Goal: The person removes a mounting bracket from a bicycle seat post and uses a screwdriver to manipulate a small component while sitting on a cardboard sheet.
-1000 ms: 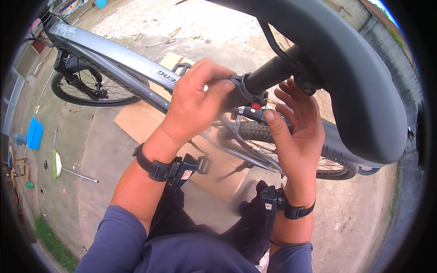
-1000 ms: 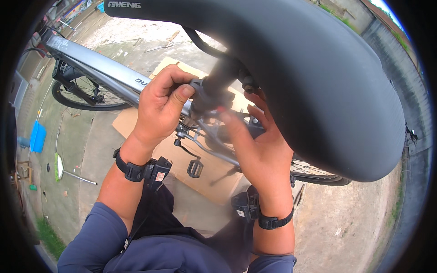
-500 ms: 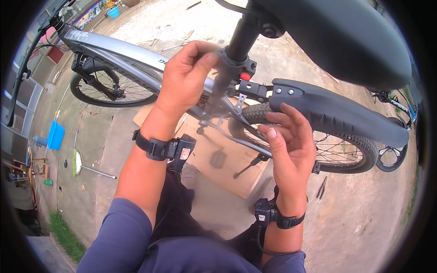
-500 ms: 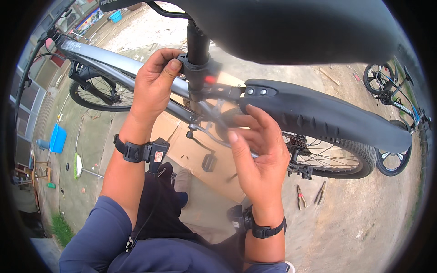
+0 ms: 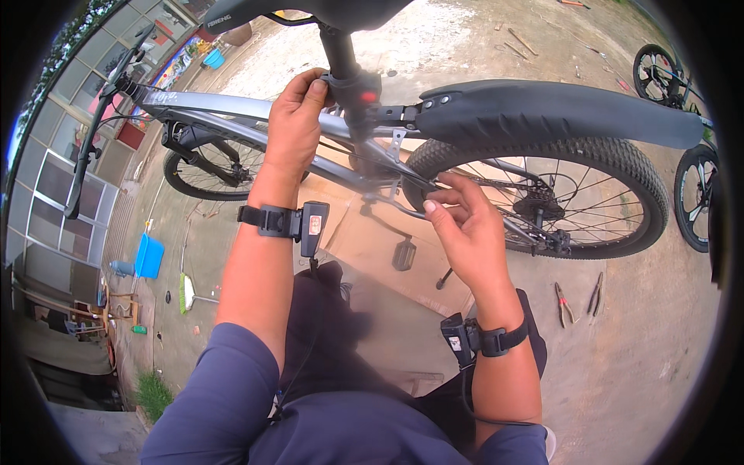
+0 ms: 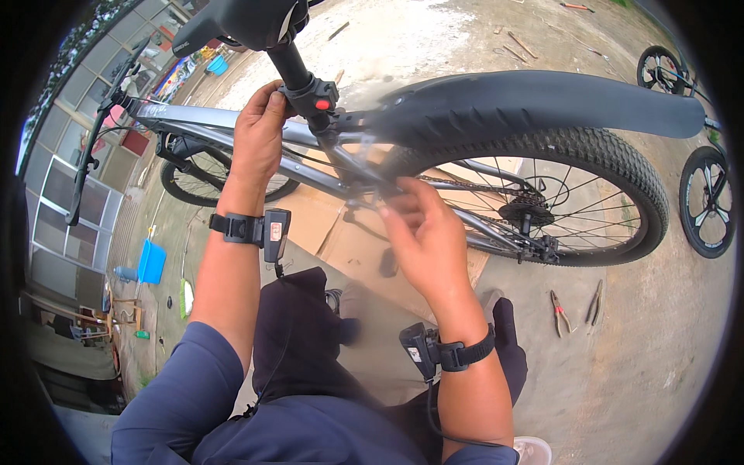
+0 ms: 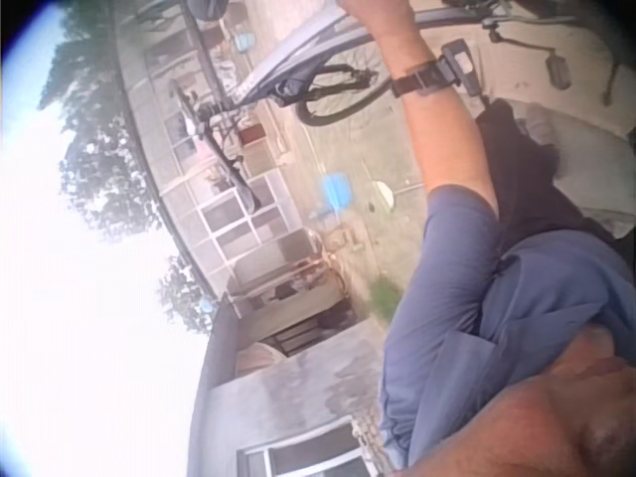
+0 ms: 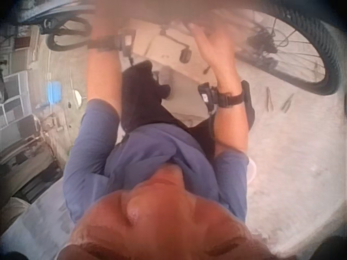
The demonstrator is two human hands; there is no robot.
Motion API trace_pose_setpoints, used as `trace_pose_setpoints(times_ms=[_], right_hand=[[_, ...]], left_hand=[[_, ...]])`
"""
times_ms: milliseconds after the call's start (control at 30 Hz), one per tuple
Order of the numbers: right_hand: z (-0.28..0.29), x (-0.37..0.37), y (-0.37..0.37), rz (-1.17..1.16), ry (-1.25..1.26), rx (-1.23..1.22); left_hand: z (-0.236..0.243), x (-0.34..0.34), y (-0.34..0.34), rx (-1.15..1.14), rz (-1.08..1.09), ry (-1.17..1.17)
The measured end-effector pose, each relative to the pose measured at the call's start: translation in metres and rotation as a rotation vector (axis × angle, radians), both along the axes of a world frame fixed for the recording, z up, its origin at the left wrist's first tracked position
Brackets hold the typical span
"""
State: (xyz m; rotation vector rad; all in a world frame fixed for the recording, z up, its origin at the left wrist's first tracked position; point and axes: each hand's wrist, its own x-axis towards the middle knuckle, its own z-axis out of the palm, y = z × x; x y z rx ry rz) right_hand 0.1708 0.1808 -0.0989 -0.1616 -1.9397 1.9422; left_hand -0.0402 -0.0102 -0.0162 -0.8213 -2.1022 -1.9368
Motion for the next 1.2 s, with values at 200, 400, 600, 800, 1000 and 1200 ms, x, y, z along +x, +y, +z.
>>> trace_pose_setpoints(times_ms=[200, 400, 600, 800, 1000, 1200], right_hand=[[0.003, 0.004, 0.0, 0.03, -0.005, 0.027], [0.009, 0.006, 0.001, 0.079, -0.046, 0.028], [0.007, 0.004, 0.001, 0.103, -0.072, 0.061], [0.001, 0.001, -0.003, 0.064, -0.055, 0.053], [0.013, -0.003, -0.009, -0.018, 0.101, 0.279], [0.1, -0.057, -0.019, -0.243, 0.411, 0.82]], left_hand=[[0.002, 0.003, 0.001, 0.073, -0.005, -0.033], [0.0, 0.002, -0.002, 0.056, -0.022, -0.024], [0.009, 0.015, -0.003, -0.001, -0.005, -0.079], [0.014, 0.05, 0.011, -0.122, 0.229, 0.076], [0.006, 0.058, 0.015, -0.14, 0.362, 0.061], [0.003, 0.051, 0.01, -0.135, 0.353, 0.064]])
